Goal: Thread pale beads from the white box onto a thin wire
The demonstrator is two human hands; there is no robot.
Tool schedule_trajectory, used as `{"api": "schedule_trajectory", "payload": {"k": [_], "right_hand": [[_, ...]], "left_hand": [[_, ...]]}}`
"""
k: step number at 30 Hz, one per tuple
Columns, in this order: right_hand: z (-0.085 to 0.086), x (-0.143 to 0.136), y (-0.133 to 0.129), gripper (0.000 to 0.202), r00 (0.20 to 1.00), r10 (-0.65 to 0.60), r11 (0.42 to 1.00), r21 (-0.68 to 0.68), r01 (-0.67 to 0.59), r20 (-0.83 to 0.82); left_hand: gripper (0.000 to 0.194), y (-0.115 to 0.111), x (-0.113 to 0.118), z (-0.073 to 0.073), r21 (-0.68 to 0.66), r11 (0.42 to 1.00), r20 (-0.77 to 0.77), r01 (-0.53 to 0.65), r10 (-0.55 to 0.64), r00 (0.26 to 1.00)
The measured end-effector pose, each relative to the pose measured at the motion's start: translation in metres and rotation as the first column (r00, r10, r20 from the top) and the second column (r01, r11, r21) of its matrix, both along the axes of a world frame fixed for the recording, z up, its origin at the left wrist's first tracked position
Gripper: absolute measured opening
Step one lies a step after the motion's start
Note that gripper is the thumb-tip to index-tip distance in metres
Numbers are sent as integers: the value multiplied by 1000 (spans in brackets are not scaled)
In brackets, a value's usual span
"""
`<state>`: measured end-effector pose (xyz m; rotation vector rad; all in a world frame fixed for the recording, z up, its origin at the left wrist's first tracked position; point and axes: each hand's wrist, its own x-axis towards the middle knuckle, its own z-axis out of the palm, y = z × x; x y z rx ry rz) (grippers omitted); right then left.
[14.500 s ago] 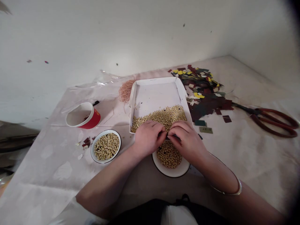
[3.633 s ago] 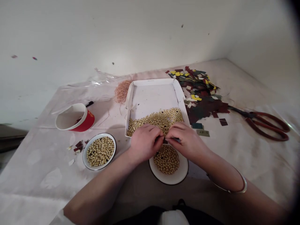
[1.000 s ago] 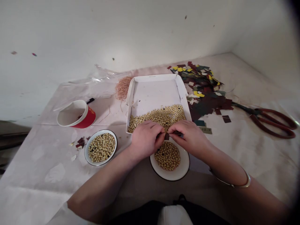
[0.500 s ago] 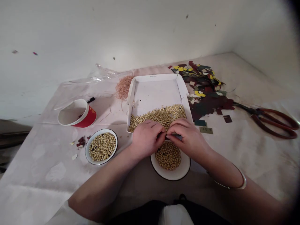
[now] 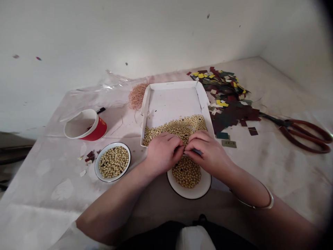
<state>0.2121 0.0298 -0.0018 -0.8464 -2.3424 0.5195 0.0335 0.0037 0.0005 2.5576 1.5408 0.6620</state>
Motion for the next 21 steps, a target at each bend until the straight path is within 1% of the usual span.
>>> {"api": "schedule_trajectory", "payload": {"k": [4,5,9,10,12,13,15,17,19,21], "right_hand": [[1,0,-1,9,999,-43,999,-5,44,8],[2,0,-1,9,999,-38,999,-9,38,19],[4,3,0,8,996,61,998,-38,-59,61],[5,4,0,6,996,65,997,-42,-63,57],[5,7,2,5,999,9,1000,-25,-8,48],[5,9,3,8,998,-34,999,-8,34,58],[4,11,5,20,988,-91,996,29,88,125],[2,12,6,30,972,-88,996,39,81,218],[2,13,7,30,958,-53,999,20,50,282],[1,12,7,26,953,-30,1000,2,31,303]], "left_hand": [[6,0,0,1,-1,1000,-9,-7,7,1000],[6,0,0,1,-3,1000,-12,-9,8,1000],[8,0,0,1,-8,1000,-9,4,-4,1000],[8,0,0,1,-9,1000,-8,4,-5,1000],[10,0,0,1,-7,1000,-8,-4,3,1000],[10,0,0,1,-6,1000,-8,-5,5,1000],[12,0,0,1,-9,1000,-6,1,-1,1000],[11,0,0,2,-12,1000,-4,8,-8,1000],[11,0,0,3,-15,1000,-2,6,-6,1000],[11,0,1,3,-17,1000,0,4,-4,1000]]}}
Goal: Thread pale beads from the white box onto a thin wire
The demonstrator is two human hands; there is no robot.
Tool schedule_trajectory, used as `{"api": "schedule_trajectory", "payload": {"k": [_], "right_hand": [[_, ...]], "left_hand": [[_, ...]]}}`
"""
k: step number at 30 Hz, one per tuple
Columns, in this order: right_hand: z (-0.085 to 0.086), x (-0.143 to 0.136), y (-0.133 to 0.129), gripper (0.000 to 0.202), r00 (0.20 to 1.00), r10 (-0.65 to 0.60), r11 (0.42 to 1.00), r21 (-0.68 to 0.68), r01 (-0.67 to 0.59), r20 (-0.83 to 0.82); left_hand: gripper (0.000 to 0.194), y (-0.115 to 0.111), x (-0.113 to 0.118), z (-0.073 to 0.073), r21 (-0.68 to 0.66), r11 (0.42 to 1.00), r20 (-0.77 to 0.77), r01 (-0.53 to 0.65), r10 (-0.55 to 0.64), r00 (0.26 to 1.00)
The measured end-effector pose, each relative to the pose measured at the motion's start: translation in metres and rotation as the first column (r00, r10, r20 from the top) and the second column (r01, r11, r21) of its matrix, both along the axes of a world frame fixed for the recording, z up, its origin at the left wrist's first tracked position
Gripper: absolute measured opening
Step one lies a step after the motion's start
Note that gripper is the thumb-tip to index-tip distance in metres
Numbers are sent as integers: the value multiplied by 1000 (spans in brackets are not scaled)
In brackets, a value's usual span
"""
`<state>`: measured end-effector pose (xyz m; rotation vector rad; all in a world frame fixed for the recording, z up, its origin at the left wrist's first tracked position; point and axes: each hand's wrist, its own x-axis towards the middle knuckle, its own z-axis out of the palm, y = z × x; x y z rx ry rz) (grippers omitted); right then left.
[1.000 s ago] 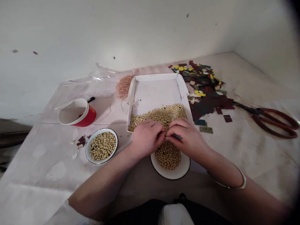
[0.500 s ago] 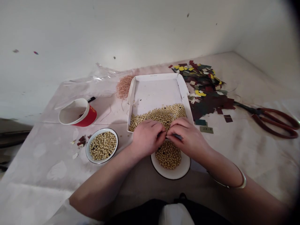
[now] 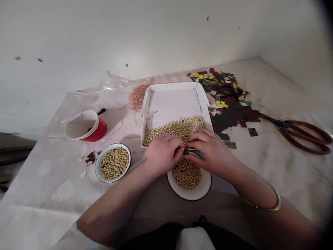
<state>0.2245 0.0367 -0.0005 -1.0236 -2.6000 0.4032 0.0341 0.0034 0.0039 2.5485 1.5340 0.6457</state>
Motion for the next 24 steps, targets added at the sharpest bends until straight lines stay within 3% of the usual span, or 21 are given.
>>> {"api": "schedule_trajectory", "payload": {"k": [16,24], "right_hand": [[2,0,0,4,996,-24,998,-53,20,-82],[0,2,3,15,987,-33,994,-107,17,-155]], "left_hand": [[11,0,0,0,6,1000,23,11,-11,1000],[11,0,0,-1,8,1000,18,-4,4,1000]]}}
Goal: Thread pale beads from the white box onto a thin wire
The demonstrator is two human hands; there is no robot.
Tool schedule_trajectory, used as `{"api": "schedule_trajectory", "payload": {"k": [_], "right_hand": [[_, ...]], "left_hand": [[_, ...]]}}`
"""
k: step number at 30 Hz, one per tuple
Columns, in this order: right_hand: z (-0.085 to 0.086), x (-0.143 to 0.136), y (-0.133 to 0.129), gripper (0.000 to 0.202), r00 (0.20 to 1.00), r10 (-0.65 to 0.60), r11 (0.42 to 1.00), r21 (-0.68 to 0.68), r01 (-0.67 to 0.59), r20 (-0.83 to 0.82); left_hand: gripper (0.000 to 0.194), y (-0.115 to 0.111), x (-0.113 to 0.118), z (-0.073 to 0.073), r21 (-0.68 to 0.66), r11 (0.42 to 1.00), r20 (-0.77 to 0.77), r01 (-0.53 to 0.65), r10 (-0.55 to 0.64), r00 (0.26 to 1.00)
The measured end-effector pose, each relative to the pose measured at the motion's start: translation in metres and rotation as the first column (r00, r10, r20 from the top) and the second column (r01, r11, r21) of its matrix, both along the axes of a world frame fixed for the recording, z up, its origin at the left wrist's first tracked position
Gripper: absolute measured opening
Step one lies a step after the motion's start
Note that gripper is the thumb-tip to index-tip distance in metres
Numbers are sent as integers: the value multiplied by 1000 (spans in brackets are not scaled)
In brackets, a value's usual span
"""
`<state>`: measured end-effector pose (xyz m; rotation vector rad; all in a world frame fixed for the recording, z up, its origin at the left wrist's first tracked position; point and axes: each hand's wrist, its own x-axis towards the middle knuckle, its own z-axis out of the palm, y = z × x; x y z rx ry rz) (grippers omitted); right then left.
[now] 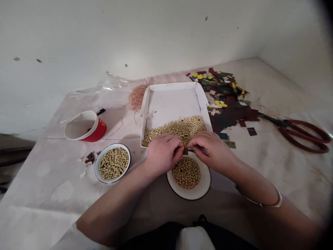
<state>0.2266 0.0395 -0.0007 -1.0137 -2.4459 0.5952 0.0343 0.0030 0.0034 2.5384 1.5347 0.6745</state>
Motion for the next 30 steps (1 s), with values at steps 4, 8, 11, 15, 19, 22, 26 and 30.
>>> {"api": "schedule_trajectory", "payload": {"k": [4,8,11,15,19,22,26,30], "right_hand": [[3,-2,-2,13,998,-5,1000,-24,3,-70],[6,-9,-9,9,990,10,998,-56,-18,-138],[3,-13,-12,7,989,44,999,-11,-46,-142],[-1,-15,-11,7,989,25,997,82,-13,-145],[0,-14,-10,6,993,39,995,96,-29,-108],[2,-13,-10,7,994,81,993,88,-74,-79],[0,-13,-11,7,994,35,996,84,-27,-101],[-3,-14,-10,6,992,-19,994,104,33,-128]], "left_hand": [[11,0,0,0,13,1000,-2,-4,4,1000],[9,0,0,0,9,1000,-3,5,-5,1000],[8,0,0,-1,6,1000,-15,-4,4,1000],[8,0,0,-2,3,1000,-11,-6,6,1000],[8,0,0,-2,-3,1000,-14,-11,11,1000],[8,0,0,-3,1,1000,-19,-10,10,1000],[9,0,0,-3,4,1000,-29,-15,15,999],[9,0,0,-3,8,1000,-25,-18,19,1000]]}}
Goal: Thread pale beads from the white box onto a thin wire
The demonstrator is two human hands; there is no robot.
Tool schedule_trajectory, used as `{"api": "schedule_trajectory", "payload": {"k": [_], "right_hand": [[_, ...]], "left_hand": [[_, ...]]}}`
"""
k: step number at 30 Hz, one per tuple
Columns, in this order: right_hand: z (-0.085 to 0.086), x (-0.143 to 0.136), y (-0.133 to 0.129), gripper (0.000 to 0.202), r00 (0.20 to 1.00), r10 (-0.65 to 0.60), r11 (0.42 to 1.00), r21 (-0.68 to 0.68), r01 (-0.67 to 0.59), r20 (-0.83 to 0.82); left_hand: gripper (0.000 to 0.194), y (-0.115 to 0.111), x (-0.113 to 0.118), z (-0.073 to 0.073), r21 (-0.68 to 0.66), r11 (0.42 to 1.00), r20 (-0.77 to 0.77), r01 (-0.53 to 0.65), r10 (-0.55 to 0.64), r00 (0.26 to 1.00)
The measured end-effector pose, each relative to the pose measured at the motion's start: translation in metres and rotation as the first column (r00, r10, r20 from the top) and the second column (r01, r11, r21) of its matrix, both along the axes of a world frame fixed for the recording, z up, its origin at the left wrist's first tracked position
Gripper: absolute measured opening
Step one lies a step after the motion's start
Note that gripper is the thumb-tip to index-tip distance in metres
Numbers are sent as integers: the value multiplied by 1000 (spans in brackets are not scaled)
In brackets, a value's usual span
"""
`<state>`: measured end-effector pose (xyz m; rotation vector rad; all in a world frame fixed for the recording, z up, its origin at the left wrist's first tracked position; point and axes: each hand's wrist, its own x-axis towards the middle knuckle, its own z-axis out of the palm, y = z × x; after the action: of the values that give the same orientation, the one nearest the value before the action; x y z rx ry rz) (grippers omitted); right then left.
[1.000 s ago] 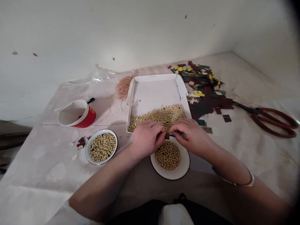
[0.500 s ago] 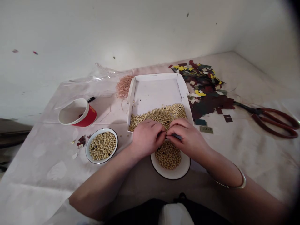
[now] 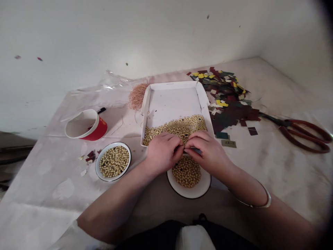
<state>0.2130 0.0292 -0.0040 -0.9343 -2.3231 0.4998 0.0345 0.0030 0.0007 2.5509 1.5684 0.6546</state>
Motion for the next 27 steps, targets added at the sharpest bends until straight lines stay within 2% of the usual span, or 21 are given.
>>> {"api": "schedule_trajectory", "payload": {"k": [6,9,12,16,20,27], "right_hand": [[3,2,0,8,993,111,994,-14,-111,39],[5,6,2,4,997,78,997,-25,-78,12],[5,11,5,21,997,-19,1000,21,17,70],[4,13,7,37,968,-15,999,49,3,251],[4,12,6,29,950,16,1000,6,-19,312],[7,12,6,22,957,24,1000,-23,-18,290]], "left_hand": [[9,1,0,0,13,1000,9,22,-22,1000],[9,1,-1,0,16,1000,7,15,-15,1000],[10,0,-1,0,14,1000,-1,8,-8,1000],[11,0,0,1,16,1000,7,21,-22,1000],[12,0,0,1,13,1000,12,12,-12,1000],[11,0,-1,0,3,1000,1,15,-15,1000]]}}
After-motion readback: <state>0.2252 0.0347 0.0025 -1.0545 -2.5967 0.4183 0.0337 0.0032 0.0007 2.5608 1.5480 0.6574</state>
